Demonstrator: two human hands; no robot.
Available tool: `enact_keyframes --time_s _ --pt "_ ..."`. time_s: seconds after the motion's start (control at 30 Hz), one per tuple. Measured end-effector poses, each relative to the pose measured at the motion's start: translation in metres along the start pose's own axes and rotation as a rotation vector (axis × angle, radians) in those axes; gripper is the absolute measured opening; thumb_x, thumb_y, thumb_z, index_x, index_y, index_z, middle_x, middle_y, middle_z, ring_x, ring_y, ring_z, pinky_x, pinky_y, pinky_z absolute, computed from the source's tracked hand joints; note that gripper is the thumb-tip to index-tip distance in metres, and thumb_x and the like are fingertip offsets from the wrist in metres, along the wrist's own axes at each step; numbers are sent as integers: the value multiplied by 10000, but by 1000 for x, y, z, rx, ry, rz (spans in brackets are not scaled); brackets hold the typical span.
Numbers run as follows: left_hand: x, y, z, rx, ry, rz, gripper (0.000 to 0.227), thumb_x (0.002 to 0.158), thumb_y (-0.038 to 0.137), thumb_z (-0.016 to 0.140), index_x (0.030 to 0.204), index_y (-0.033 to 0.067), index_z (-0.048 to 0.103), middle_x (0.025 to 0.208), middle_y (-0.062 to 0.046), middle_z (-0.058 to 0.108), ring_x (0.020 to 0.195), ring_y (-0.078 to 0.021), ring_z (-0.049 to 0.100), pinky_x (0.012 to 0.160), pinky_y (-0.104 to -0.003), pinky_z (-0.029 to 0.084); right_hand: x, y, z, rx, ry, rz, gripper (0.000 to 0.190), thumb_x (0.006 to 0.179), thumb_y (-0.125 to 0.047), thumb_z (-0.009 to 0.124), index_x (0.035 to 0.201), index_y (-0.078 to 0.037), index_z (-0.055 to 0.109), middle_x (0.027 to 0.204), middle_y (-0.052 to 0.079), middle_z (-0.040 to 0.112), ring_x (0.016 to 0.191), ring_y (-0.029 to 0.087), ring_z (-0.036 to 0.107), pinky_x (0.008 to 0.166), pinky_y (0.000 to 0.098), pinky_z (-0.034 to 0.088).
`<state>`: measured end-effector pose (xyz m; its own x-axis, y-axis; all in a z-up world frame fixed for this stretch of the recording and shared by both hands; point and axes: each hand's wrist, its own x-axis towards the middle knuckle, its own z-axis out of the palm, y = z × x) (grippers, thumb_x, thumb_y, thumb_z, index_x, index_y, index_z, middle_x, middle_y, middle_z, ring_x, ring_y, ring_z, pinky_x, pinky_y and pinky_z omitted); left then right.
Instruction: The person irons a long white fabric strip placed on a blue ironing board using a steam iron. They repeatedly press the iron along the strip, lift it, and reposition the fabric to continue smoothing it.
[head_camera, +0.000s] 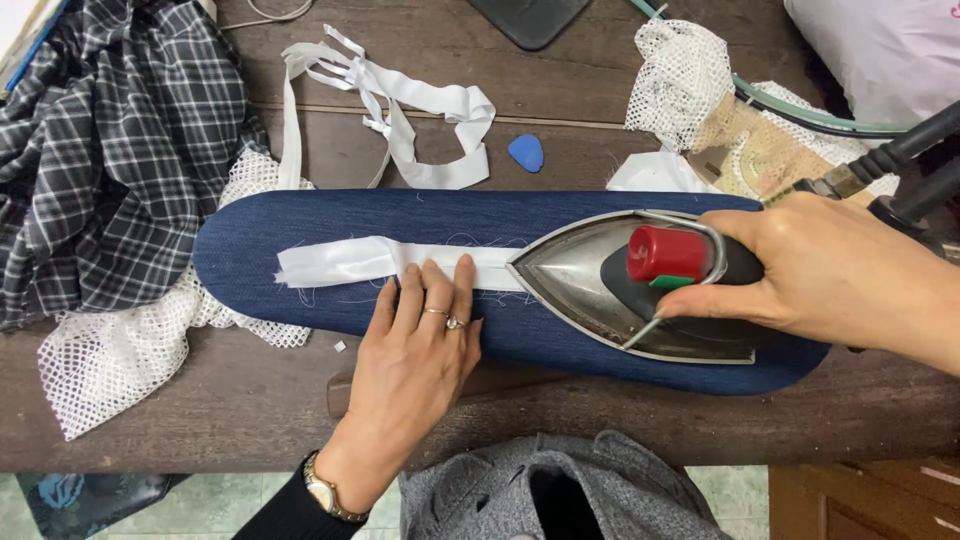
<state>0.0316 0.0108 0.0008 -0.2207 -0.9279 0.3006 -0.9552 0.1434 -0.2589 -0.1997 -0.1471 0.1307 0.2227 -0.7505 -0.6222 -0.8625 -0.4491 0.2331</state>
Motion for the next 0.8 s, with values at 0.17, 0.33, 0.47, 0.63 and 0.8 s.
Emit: enact_keyframes --time_s 0.17,0.33,0.47,0.63,0.8 --pt "-5 -4 -1 -18 -7 -15 546 962 362 464 1390 24 443 1212 -161 535 1126 -268 565 919 -385 489 -1 -11 -6 -11 10 -14 545 649 -800 603 904 -321 661 500 97 611 656 269 602 642 314 478" --pt "-4 -8 0 -42 21 -28 517 958 341 476 1373 34 473 1199 -152 549 1109 -255 566 918 -385 470 -1 -23 -11 -56 22 -9 616 642 -841 551 969 -326 636 562 94 664 740 265 657 633 357 500" --pt "-5 -20 4 -291 20 -52 461 936 303 546 1322 51 535 1153 -124 568 984 -274 569 871 -401 478 -2 -32 -16 -16 45 -59 649 665 -825 568 955 -248 626 585 128 680 718 316 641 662 366 494" --pt "-10 -73 -3 -652 100 -350 288 937 131 607 1213 50 588 1058 -167 612 863 -345 510 734 -439 430 -2 -37 -19 -10 34 -66 672 673 -823 560 973 -225 621 559 142 666 683 331 633 685 364 506" --pt "-32 -102 35 -455 -16 -679 541 884 465 718 1063 -33 607 1049 -213 516 923 -389 465 814 -483 383 -3 -39 -21 -11 0 -46 663 686 -816 549 966 -219 621 631 143 693 730 325 647 700 371 510"
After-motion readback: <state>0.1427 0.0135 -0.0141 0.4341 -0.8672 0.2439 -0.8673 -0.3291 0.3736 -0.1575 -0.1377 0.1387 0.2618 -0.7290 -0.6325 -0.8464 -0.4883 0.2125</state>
